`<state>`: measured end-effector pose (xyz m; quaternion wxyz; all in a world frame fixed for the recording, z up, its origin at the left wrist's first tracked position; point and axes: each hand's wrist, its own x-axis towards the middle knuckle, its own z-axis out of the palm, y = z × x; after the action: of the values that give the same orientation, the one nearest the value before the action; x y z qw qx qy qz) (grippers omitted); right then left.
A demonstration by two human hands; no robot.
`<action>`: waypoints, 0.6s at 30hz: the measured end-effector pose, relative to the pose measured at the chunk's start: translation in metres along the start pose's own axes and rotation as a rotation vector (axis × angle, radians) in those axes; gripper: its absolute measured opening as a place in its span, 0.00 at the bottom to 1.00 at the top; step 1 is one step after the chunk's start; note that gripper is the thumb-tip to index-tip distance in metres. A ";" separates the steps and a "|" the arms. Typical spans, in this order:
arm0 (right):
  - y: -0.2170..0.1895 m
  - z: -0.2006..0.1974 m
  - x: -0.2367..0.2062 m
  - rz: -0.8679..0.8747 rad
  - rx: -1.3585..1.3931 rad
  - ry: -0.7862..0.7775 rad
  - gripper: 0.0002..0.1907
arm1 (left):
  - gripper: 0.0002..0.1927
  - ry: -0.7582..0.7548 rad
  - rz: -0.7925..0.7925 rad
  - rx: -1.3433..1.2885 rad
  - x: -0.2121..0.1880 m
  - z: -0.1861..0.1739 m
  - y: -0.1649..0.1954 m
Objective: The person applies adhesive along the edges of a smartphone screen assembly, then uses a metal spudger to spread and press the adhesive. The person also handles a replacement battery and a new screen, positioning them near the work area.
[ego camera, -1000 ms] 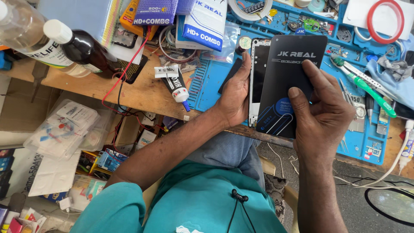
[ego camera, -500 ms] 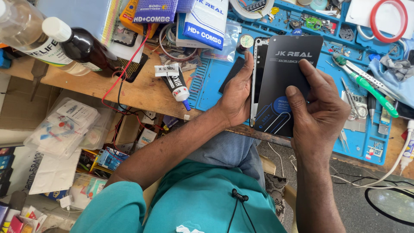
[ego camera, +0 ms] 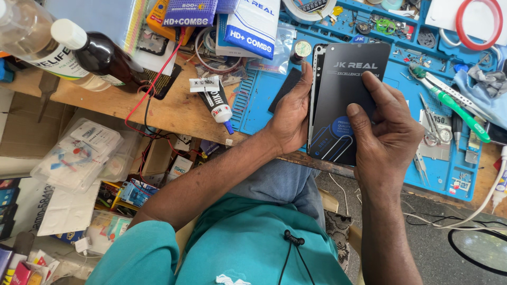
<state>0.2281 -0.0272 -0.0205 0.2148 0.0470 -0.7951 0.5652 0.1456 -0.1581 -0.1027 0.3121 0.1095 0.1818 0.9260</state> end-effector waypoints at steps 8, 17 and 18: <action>0.004 0.001 0.000 0.035 0.025 -0.002 0.24 | 0.38 -0.004 0.000 0.012 -0.001 0.001 0.000; 0.010 0.002 0.001 0.034 0.079 -0.015 0.24 | 0.36 -0.058 0.016 -0.042 0.000 -0.003 -0.004; 0.010 0.003 0.001 0.028 0.095 -0.020 0.24 | 0.36 -0.058 0.016 -0.046 0.000 -0.003 -0.003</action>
<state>0.2229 -0.0262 -0.0295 0.1964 0.0518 -0.7701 0.6048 0.1466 -0.1565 -0.1069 0.3122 0.1307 0.1506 0.9289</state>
